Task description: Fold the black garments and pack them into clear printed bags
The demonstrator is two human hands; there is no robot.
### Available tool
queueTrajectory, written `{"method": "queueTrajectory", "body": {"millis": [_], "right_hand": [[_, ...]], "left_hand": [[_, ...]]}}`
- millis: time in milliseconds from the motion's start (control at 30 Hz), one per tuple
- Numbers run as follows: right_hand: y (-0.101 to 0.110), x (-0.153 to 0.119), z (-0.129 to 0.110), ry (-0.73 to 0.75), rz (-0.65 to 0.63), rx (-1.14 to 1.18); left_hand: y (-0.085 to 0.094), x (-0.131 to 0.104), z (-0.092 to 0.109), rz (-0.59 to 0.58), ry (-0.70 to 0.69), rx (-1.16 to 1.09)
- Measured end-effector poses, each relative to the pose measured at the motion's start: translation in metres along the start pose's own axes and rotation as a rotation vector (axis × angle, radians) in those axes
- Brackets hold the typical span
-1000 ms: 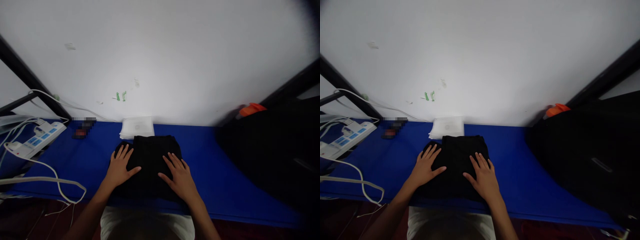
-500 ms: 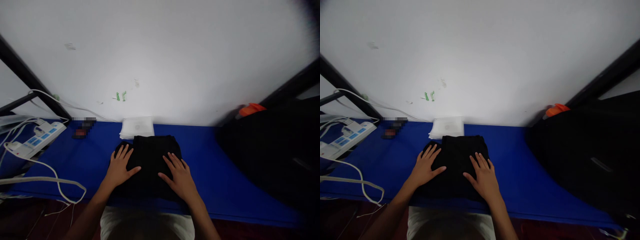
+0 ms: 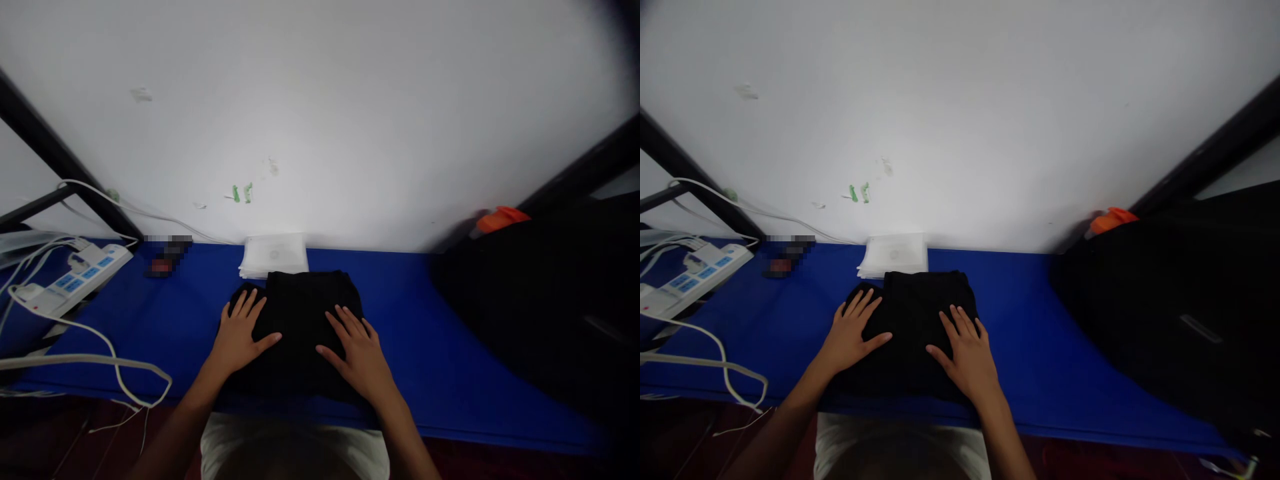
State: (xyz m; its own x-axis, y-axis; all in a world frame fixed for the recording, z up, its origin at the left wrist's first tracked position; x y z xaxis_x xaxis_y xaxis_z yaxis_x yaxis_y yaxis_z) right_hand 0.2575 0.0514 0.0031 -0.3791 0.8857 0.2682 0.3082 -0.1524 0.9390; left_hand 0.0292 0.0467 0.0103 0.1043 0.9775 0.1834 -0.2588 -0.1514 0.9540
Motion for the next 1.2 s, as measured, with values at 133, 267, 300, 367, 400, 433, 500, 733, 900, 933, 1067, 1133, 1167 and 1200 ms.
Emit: {"method": "queueTrajectory", "body": {"millis": [133, 267, 300, 367, 400, 433, 500, 733, 900, 933, 1067, 1133, 1167, 1200], "right_hand": [[0.0, 0.0, 0.0, -0.002, 0.004, 0.01], [-0.001, 0.0, 0.0, -0.005, -0.006, -0.001], [0.0, 0.0, 0.0, -0.004, -0.007, -0.004], [0.0, 0.0, 0.0, -0.001, -0.005, -0.006], [0.001, 0.0, 0.0, 0.0, -0.005, -0.005], [0.001, 0.0, 0.0, 0.0, -0.006, -0.004], [0.0, 0.0, 0.0, -0.003, -0.011, -0.002], [0.002, 0.0, -0.001, 0.0, 0.005, 0.018], [0.011, -0.005, -0.007, 0.041, 0.057, 0.05], [0.015, -0.008, -0.009, 0.054, 0.074, 0.059], [0.028, -0.027, -0.019, 0.108, 0.072, 0.106], [0.028, -0.041, -0.022, 0.143, 0.0, 0.132], [0.026, -0.049, -0.024, 0.16, -0.041, 0.143], [0.025, -0.056, -0.023, 0.173, -0.072, 0.151]], "left_hand": [[0.0, 0.0, 0.0, 0.021, -0.011, -0.007], [0.0, 0.0, -0.001, 0.025, -0.013, -0.006], [-0.001, 0.0, -0.001, 0.019, -0.01, -0.005], [-0.001, 0.0, -0.001, 0.01, -0.006, -0.004], [-0.001, 0.0, -0.001, 0.01, -0.004, -0.004], [-0.001, 0.0, -0.001, 0.014, -0.004, -0.004], [0.0, 0.0, -0.001, 0.025, -0.009, -0.002], [-0.001, -0.002, 0.002, 0.013, -0.028, 0.033], [0.007, -0.017, 0.016, 0.056, -0.082, 0.006], [0.008, -0.024, 0.021, 0.052, -0.114, -0.019], [0.01, -0.057, 0.046, -0.04, -0.313, -0.142], [0.009, -0.073, 0.05, -0.085, -0.388, -0.173], [0.009, -0.079, 0.048, -0.097, -0.41, -0.179], [0.01, -0.083, 0.046, -0.097, -0.421, -0.183]]}}
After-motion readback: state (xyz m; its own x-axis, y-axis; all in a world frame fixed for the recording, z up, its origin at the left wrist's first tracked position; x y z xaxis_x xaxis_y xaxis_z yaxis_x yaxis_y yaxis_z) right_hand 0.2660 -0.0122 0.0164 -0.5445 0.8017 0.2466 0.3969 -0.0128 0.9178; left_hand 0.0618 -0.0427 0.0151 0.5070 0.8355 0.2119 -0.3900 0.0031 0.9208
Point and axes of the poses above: each hand's wrist, its own x-axis towards the middle knuckle, its own y-axis out of the back of the hand, z = x × y, the point moved 10 cm from there along x, towards the middle knuckle, and after that the axes turned 6 degrees about z, right-handed, at the moved point
